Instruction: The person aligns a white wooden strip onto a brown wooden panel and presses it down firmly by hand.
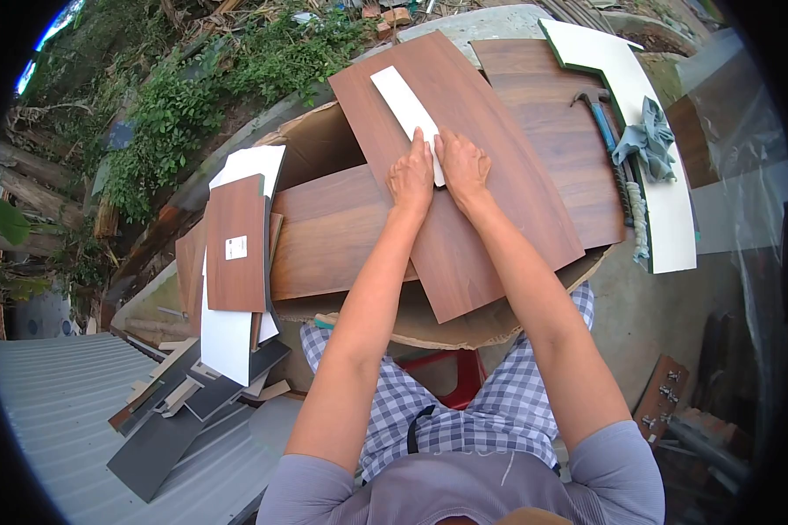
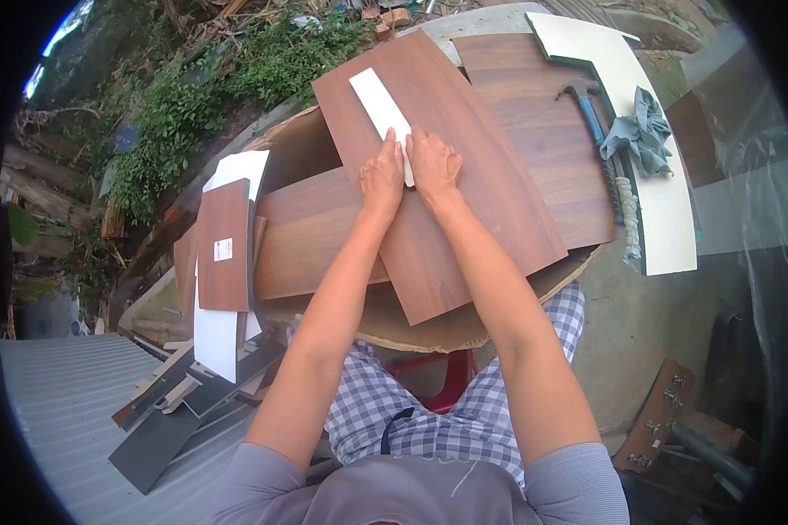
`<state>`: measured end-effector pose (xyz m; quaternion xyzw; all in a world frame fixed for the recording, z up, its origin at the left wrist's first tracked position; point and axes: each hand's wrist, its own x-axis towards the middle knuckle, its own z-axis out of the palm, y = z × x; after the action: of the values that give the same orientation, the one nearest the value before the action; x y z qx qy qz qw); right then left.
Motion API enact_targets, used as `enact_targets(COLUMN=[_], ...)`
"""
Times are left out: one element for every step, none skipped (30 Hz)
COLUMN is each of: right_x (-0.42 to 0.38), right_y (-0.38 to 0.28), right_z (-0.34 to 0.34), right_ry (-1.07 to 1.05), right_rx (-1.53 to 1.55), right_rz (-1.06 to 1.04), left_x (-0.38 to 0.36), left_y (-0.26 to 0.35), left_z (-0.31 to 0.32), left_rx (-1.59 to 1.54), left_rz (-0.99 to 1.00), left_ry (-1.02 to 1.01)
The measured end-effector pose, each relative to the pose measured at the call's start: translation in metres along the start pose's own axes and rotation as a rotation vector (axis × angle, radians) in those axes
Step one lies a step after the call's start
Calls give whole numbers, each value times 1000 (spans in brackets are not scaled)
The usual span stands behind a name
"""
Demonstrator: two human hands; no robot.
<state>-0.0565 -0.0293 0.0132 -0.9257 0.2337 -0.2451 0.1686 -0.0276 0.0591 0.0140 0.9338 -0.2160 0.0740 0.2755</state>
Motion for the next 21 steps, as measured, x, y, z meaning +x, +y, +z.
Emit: enact_targets(right_x=[4, 7, 10, 13, 16, 19, 21, 24, 27, 30, 33, 35, 38, 40, 43, 45, 48, 50, 53, 56, 58], right_y=[-1, -2, -3, -4, -5, -6, -6, -7, -7, -8, -9, -10, -10, -10, -11, -11, -12, -13, -13, -14, -15], right_z=[3, 5, 6, 7, 8, 9, 11, 12, 14, 15, 17, 19, 21, 23, 24, 26, 28, 29, 30, 31, 32], right_ry=[17, 35, 29, 23, 18, 13, 22, 31, 26, 16, 6, 2, 8, 15, 13, 6, -1, -4, -4, -3, -5], right_rx=[5, 10, 9, -2, -13, -14, -4, 7, 7, 1, -3, -3, -10, -16, -16, -22, -28, -27, -25, -23, -23], right_rz=[-3, -6, -6, -3, -1, -1, -3, -5, -5, -1, 4, 6, 6, 7, 8, 14, 19, 20, 21, 22, 21], left_x=[4, 8, 12, 15, 18, 22, 25, 28, 31, 34, 37, 40, 42, 45, 48, 51, 53, 55, 58, 61, 64], left_y=[-2, -3, -5, -6, -8, -9, -9, -10, -11, -13, -14, -14, -15, -15, -16, -17, -17, -18, -18, -19, -20], left_z=[1, 2, 3, 4, 5, 5, 6, 6, 7, 7, 7, 7, 7, 7, 7, 8, 8, 8, 7, 7, 9], left_rx=[0, -2, -4, -4, 4, 11, 11, 14, 17, 17, 19, 21, 21, -12, -45, -44, -44, -44, -43, 1, 46], left_rz=[-5, 3, 11, 7, 5, 5, 1, 0, -2, -5, 5, 16, 15, -6, -27, -28, -21, -14, -16, -5, 5], left_ry=[-4, 15, 33, 31, 30, 30, 27, 24, 22, 19, 29, 39, 36, 19, 3, 1, 11, 20, 19, 18, 16])
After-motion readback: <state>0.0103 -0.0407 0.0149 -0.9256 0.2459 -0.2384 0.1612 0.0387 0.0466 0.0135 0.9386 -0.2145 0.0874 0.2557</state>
